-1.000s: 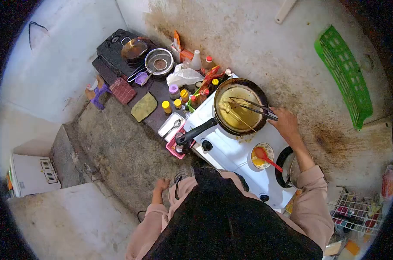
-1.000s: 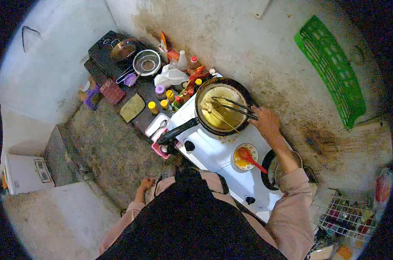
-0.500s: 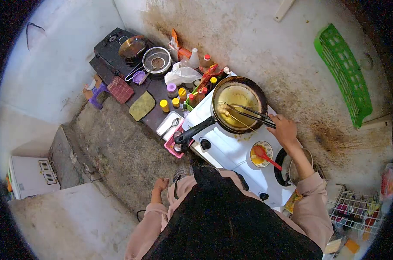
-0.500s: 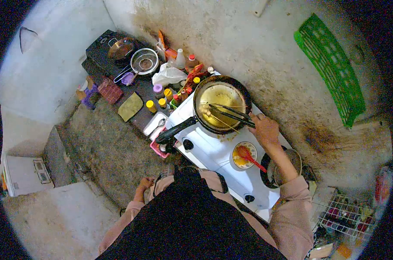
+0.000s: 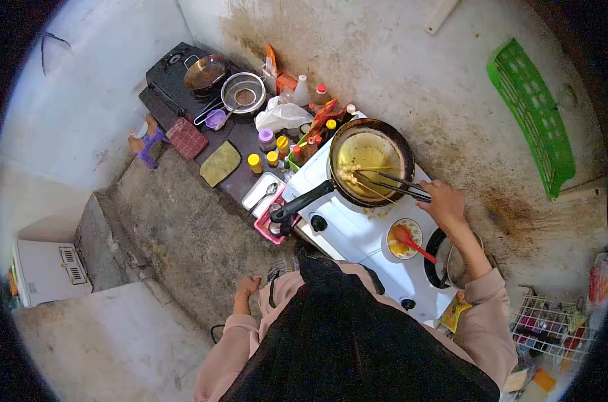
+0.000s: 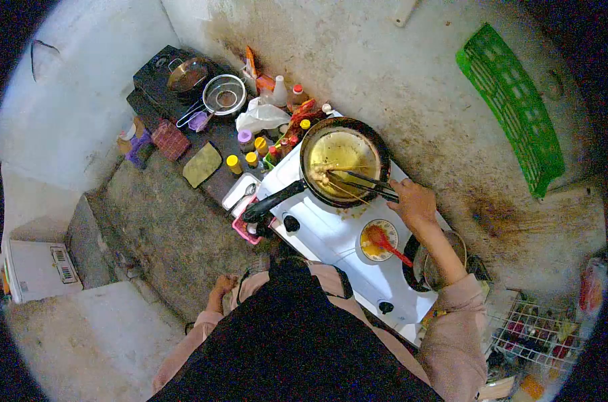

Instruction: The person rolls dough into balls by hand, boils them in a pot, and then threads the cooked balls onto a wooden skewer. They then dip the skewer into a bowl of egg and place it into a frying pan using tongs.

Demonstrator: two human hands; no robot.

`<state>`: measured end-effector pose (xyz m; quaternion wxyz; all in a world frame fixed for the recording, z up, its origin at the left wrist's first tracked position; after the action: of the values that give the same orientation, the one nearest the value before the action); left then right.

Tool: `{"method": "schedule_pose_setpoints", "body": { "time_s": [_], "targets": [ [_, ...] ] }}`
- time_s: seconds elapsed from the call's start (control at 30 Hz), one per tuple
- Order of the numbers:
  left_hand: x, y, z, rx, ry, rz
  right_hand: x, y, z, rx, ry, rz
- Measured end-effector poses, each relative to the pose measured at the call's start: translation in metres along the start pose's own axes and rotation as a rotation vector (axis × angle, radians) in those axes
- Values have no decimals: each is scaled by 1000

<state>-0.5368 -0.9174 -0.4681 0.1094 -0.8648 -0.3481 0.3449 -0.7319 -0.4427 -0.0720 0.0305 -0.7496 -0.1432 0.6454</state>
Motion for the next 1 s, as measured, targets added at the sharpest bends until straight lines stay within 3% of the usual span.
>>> {"method": "schedule_pose_setpoints", "body": {
  "time_s": [0.3,0.5,0.77,0.87,1.0],
  "targets": [
    [2,7,0,-158,10,-214,1,3,14,37,23,75],
    [3,12,5,-82,7,-20,9,1,27,37,-13,102],
    [5,22,10,-148,4,-56,6,6,43,50,-60,93],
    [4,22,9,-154,3,-116,-12,5,42,94,29,199],
    [-3,10,-3,-108,10,-125,-12,-2,44,116,-68,203]
  ]
}}
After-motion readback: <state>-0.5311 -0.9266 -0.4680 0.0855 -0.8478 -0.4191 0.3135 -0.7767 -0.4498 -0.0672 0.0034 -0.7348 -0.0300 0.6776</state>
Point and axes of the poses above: each hand's wrist, its own z-axis towards the middle knuckle, its own x-axis out of the palm, y = z × x, the point moved 5 cm from there along z, towards the middle knuckle, and after that the axes turned 2 degrees about -x, right-handed, at the moved point
